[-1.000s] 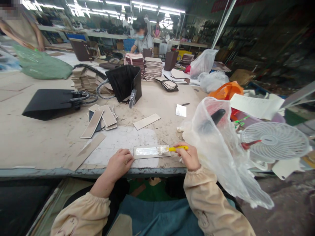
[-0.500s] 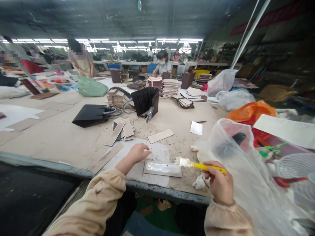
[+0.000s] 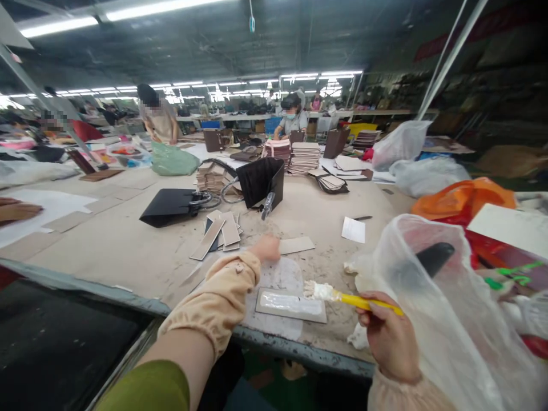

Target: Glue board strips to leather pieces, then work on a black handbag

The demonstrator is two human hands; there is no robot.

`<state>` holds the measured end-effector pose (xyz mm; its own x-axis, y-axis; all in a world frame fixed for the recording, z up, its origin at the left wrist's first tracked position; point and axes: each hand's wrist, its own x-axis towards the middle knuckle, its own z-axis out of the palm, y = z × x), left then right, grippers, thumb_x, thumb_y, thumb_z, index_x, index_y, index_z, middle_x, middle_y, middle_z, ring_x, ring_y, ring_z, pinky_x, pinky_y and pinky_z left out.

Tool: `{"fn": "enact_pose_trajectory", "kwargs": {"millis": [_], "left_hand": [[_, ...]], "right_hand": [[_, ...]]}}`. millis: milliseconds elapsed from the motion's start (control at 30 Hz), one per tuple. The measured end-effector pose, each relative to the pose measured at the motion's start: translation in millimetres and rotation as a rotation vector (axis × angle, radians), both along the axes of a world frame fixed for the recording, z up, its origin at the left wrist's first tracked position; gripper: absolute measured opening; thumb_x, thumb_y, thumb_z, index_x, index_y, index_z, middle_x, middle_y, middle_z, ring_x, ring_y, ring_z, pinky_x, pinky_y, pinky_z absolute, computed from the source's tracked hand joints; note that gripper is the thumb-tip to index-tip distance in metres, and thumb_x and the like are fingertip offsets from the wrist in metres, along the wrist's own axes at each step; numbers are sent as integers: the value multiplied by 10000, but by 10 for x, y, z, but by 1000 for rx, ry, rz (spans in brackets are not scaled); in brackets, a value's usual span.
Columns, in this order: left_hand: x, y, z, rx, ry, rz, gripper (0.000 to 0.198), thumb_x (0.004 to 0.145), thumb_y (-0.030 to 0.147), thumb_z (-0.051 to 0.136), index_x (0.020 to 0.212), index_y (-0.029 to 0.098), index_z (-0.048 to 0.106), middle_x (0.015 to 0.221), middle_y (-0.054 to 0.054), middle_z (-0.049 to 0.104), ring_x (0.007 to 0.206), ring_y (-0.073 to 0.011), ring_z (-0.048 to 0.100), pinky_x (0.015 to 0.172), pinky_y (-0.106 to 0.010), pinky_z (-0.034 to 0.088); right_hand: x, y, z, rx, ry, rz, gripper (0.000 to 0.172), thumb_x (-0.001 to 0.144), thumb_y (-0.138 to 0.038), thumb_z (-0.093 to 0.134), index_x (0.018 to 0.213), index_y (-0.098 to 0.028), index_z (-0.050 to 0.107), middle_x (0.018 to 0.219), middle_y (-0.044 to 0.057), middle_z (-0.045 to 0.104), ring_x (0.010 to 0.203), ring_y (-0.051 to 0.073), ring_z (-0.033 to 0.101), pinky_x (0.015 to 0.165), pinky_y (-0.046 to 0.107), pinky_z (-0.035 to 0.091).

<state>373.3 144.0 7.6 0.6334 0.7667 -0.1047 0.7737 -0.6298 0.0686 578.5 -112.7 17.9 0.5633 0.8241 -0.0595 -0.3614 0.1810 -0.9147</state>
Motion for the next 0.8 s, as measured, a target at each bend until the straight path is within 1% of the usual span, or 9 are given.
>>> {"fn": "enact_pose_trajectory", "kwargs": {"millis": [67, 133, 233, 300, 367, 467, 533, 633, 800], "left_hand": [[-120, -10, 10, -11, -12, -69, 462, 599, 222, 628, 1034, 68, 609, 1017, -193, 584, 971, -290, 567, 859, -358, 450], [-300, -52, 18, -27, -27, -133, 482, 594, 228, 620, 1060, 105, 603, 1019, -163, 579, 987, -283, 554, 873, -360, 449], [-640, -190, -1, -61, -48, -214, 498, 603, 232, 612, 1095, 156, 597, 1054, -125, 568, 1006, -263, 542, 901, -357, 445], [-869, -312, -60, -79, -135, -262, 495, 621, 211, 603, 1115, 169, 593, 1113, -110, 558, 1042, -241, 535, 942, -338, 431], [-1070, -432, -161, -60, -304, -256, 485, 649, 177, 586, 1134, 172, 585, 1184, -103, 542, 1086, -220, 528, 978, -321, 419], [-1289, -567, -355, 40, -518, -123, 399, 747, 168, 526, 1142, 153, 579, 1222, -128, 526, 1121, -224, 517, 996, -366, 419], [-1370, -622, -472, 106, -586, -56, 300, 811, 210, 500, 1081, 150, 617, 1159, -134, 555, 1091, -225, 532, 972, -384, 440], [-1406, -656, -583, 151, -657, -72, 213, 840, 268, 525, 952, 180, 683, 1034, -103, 610, 989, -196, 570, 903, -349, 481], [-1389, -631, -610, 138, -703, -137, 211, 868, 258, 512, 882, 211, 717, 948, -75, 668, 908, -173, 584, 842, -338, 496]], "right_hand": [[-24, 8, 25, 14, -2, -4, 158, 615, -220, 613, 749, -159, 671, 581, 26, 605, 472, 99, 484, 423, 197, 366], [-47, 22, 33, 21, -8, -3, 156, 630, -222, 599, 756, -160, 667, 572, 23, 600, 468, 99, 481, 414, 195, 354], [-95, 53, 15, 21, 12, 9, 150, 634, -207, 595, 761, -163, 662, 585, 18, 605, 468, 98, 485, 409, 196, 356], [-143, 93, -2, 14, 39, 11, 147, 624, -196, 605, 758, -166, 657, 617, 15, 617, 474, 97, 494, 405, 197, 359], [-203, 162, -5, 2, 59, 14, 152, 610, -195, 613, 754, -166, 651, 645, 13, 626, 477, 95, 500, 400, 196, 360], [-314, 336, 36, -14, 45, 57, 168, 605, -201, 615, 766, -162, 646, 657, 11, 631, 483, 94, 509, 412, 198, 376], [-403, 503, 84, -30, 13, 112, 174, 607, -208, 616, 770, -156, 643, 644, 13, 632, 492, 96, 516, 429, 199, 392], [-553, 808, 152, -74, -50, 217, 199, 608, -225, 610, 789, -150, 645, 610, 14, 633, 495, 100, 527, 460, 208, 420], [-787, 1271, 169, -168, -187, 356, 232, 595, -242, 603, 806, -154, 644, 596, 10, 639, 496, 112, 549, 504, 234, 466]]}}
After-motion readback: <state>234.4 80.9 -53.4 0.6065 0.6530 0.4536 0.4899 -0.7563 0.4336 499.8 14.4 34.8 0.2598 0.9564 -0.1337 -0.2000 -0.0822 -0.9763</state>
